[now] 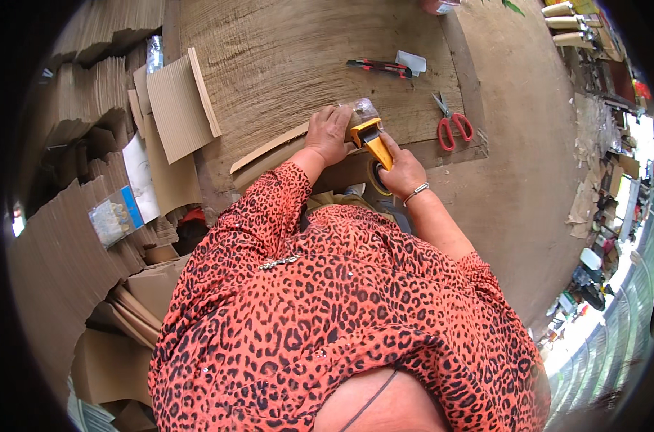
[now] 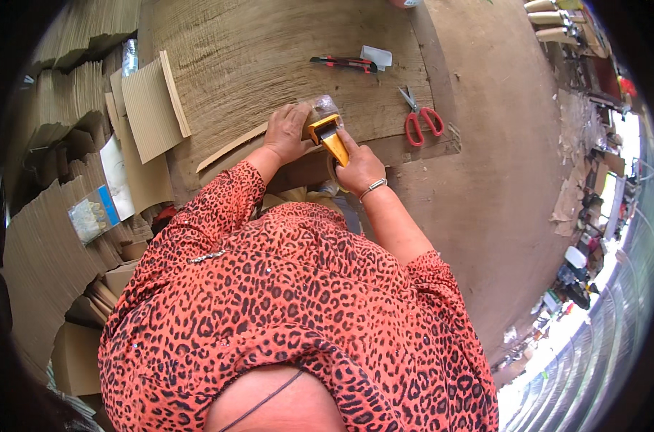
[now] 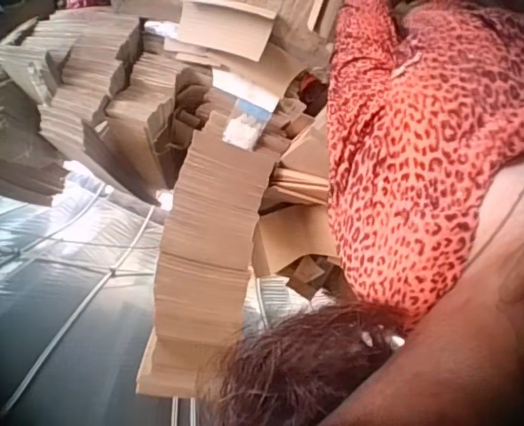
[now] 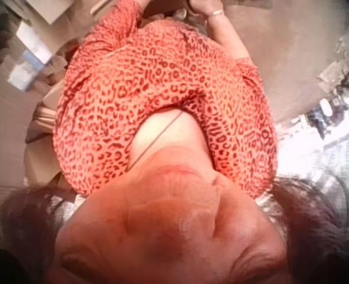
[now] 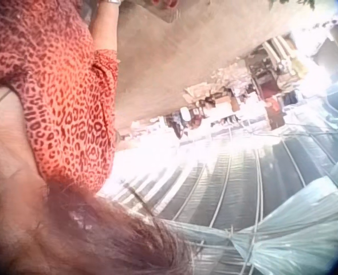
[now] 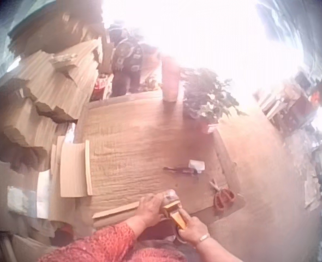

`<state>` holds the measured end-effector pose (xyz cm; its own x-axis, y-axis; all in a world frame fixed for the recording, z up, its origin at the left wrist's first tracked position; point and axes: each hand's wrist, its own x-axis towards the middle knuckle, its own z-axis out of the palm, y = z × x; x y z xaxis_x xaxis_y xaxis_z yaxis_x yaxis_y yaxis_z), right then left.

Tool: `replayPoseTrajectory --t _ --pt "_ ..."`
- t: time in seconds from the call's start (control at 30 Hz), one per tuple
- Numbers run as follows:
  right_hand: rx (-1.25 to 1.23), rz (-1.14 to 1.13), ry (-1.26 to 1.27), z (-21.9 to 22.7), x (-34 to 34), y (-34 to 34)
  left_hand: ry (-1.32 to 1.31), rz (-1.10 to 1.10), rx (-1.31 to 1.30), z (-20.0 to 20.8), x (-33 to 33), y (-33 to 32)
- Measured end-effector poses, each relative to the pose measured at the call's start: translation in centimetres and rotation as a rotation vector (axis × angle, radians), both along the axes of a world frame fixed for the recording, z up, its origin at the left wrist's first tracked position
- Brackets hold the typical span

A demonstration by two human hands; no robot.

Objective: The person rolls a sheet of corrugated cardboard into a cylindrical tube and secures the seam with a handheld tape dispenser. They then place the finished tube upright on the table and handle a potted plant, moving it aside.

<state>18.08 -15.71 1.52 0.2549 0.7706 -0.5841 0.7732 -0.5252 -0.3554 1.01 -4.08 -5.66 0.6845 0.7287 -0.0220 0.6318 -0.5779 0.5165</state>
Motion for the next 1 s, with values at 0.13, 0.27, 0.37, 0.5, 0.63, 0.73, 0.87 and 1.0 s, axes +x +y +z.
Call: replayPoseTrajectory --t 0.13,0.27,0.37,0.5,0.63,0.73,0.87,1.0 --pt "0.054 -0.017 0.032 -1.2 -2.0 -0.6 0.2 0.029 -0.123 -0.1 -0.3 0.8" --pt "0.093 -0.023 0.099 -0.3 -3.9 -1.2 0.455 0.058 -0.344 0.4 -0.9 2.9" --pt "0.25 -0.056 0.159 3.1 -5.3 -1.8 0.558 0.064 -0.289 -0.3 -2.4 3.3" --pt "0.297 -0.049 0.17 4.2 -6.0 -5.6 0.568 0.058 -0.207 -0.4 -3.5 3.4" --pt "0.378 -0.001 0.113 3.4 -4.8 -10.4 0.538 0.038 -0.23 0.0 -4.1 3.8" --pt "0.34 0.0 0.055 1.9 -4.4 -12.3 0.532 0.012 -0.293 -1.1 -4.3 5.6" --pt "0.366 -0.009 0.044 -2.9 -3.9 -11.1 0.412 -0.079 -0.585 0.9 -2.3 8.6" --pt "0.263 0.013 -0.014 -5.5 -2.4 -7.0 0.351 -0.171 -0.961 1.0 0.0 12.1"
